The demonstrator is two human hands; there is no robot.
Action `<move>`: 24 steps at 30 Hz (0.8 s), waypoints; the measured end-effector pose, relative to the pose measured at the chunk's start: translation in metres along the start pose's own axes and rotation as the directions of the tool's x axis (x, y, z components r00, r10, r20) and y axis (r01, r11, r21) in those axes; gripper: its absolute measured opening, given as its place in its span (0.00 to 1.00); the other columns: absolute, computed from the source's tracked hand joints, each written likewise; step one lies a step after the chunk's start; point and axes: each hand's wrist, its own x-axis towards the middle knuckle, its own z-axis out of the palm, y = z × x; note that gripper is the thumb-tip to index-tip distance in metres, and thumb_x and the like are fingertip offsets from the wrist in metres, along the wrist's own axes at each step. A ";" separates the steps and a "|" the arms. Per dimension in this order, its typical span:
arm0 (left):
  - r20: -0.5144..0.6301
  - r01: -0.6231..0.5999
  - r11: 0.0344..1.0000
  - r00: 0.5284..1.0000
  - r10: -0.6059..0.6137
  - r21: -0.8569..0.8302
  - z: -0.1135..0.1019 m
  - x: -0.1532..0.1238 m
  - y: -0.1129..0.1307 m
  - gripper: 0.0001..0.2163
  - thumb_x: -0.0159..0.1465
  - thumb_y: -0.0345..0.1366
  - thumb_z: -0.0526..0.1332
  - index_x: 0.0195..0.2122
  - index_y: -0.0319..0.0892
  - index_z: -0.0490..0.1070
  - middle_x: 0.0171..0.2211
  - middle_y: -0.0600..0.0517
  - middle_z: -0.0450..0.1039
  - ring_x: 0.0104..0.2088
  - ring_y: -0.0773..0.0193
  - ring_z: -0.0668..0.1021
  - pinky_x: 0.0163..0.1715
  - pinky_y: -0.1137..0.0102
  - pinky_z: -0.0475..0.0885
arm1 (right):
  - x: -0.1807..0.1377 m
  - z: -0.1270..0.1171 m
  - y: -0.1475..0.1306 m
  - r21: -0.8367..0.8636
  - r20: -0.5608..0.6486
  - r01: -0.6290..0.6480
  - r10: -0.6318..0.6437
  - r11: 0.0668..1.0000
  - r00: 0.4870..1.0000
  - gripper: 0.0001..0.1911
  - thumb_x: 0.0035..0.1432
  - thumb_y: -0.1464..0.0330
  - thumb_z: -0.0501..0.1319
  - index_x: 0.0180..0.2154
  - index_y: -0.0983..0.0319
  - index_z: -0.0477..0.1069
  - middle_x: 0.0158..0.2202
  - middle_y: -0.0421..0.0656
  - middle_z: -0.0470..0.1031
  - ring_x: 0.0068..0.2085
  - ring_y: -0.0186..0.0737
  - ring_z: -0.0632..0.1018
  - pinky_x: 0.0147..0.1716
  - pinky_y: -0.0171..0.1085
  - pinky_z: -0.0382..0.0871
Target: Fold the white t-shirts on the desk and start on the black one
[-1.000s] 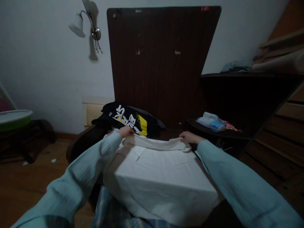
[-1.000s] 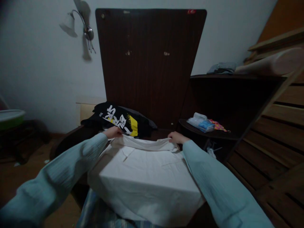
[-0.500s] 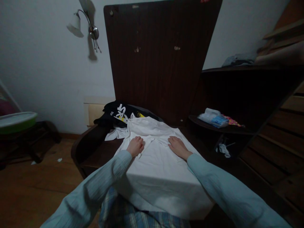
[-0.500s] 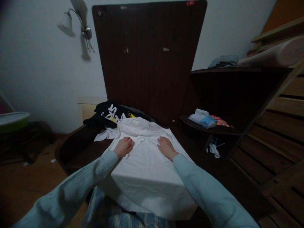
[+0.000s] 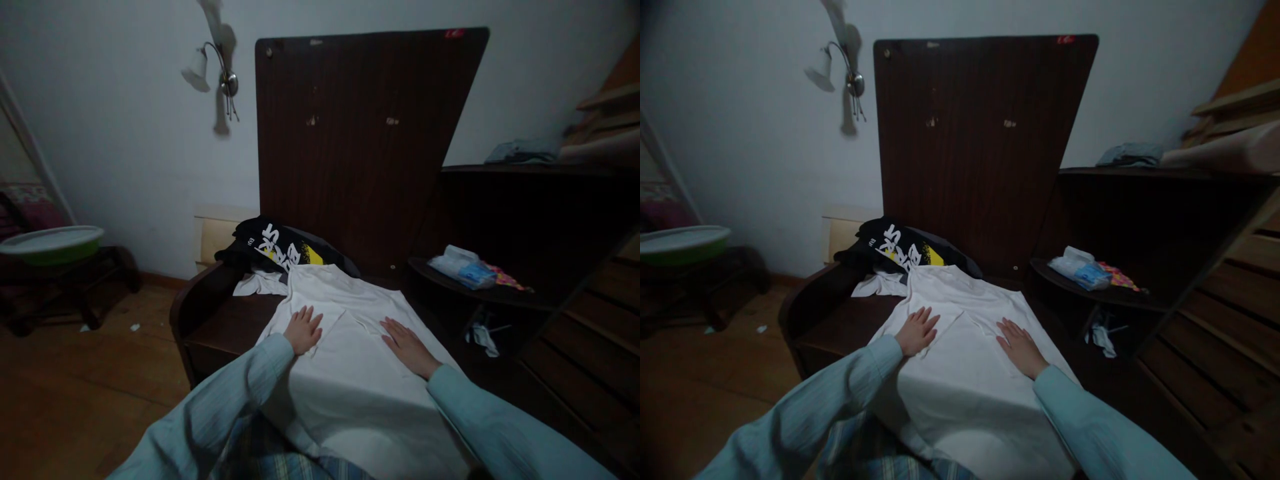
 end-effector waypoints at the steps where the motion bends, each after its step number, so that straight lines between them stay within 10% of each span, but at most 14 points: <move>1: 0.033 0.002 1.000 0.999 -0.001 -0.010 -0.003 -0.002 0.000 0.23 0.63 0.43 0.44 0.58 0.42 0.53 0.61 0.41 0.47 0.60 0.48 0.50 0.53 0.53 0.51 | 0.001 -0.004 0.001 -0.010 0.032 -0.001 0.002 1.000 0.999 0.27 0.59 0.59 0.41 0.56 0.64 0.56 0.60 0.49 0.51 0.60 0.43 0.54 0.56 0.46 0.51; 6: 0.109 0.103 0.994 0.989 -0.100 -0.028 -0.007 -0.029 -0.004 0.31 0.60 0.52 0.43 0.58 0.33 0.49 0.60 0.33 0.44 0.60 0.44 0.47 0.53 0.50 0.50 | 0.023 -0.035 -0.017 -0.064 0.215 0.031 -0.016 0.997 0.976 0.27 0.52 0.61 0.52 0.53 0.66 0.61 0.56 0.53 0.60 0.56 0.48 0.62 0.53 0.45 0.55; 11: -0.026 0.077 0.997 0.997 -0.078 -0.008 -0.002 -0.057 0.005 0.31 0.60 0.53 0.42 0.56 0.34 0.54 0.58 0.34 0.50 0.59 0.45 0.53 0.52 0.52 0.53 | 0.048 -0.038 -0.083 0.142 -0.028 0.272 -0.271 0.952 0.962 0.28 0.56 0.60 0.48 0.55 0.67 0.58 0.57 0.52 0.58 0.58 0.44 0.59 0.56 0.42 0.51; 16: -0.149 0.048 0.998 0.987 -0.055 -0.048 -0.021 -0.046 -0.008 0.18 0.63 0.46 0.45 0.39 0.42 0.69 0.40 0.43 0.70 0.42 0.58 0.72 0.43 0.64 0.65 | 0.057 -0.005 -0.125 0.231 0.016 0.299 -0.311 0.926 0.950 0.31 0.57 0.54 0.45 0.58 0.63 0.52 0.61 0.48 0.49 0.61 0.45 0.50 0.57 0.45 0.45; 24: -0.104 0.294 0.955 0.949 -0.296 -0.034 -0.015 -0.032 -0.058 0.20 0.62 0.43 0.47 0.54 0.42 0.58 0.58 0.44 0.54 0.59 0.54 0.56 0.53 0.53 0.53 | 0.050 0.007 -0.122 0.199 0.033 0.255 -0.266 0.946 0.963 0.30 0.59 0.54 0.40 0.58 0.62 0.52 0.62 0.46 0.47 0.62 0.43 0.47 0.58 0.44 0.40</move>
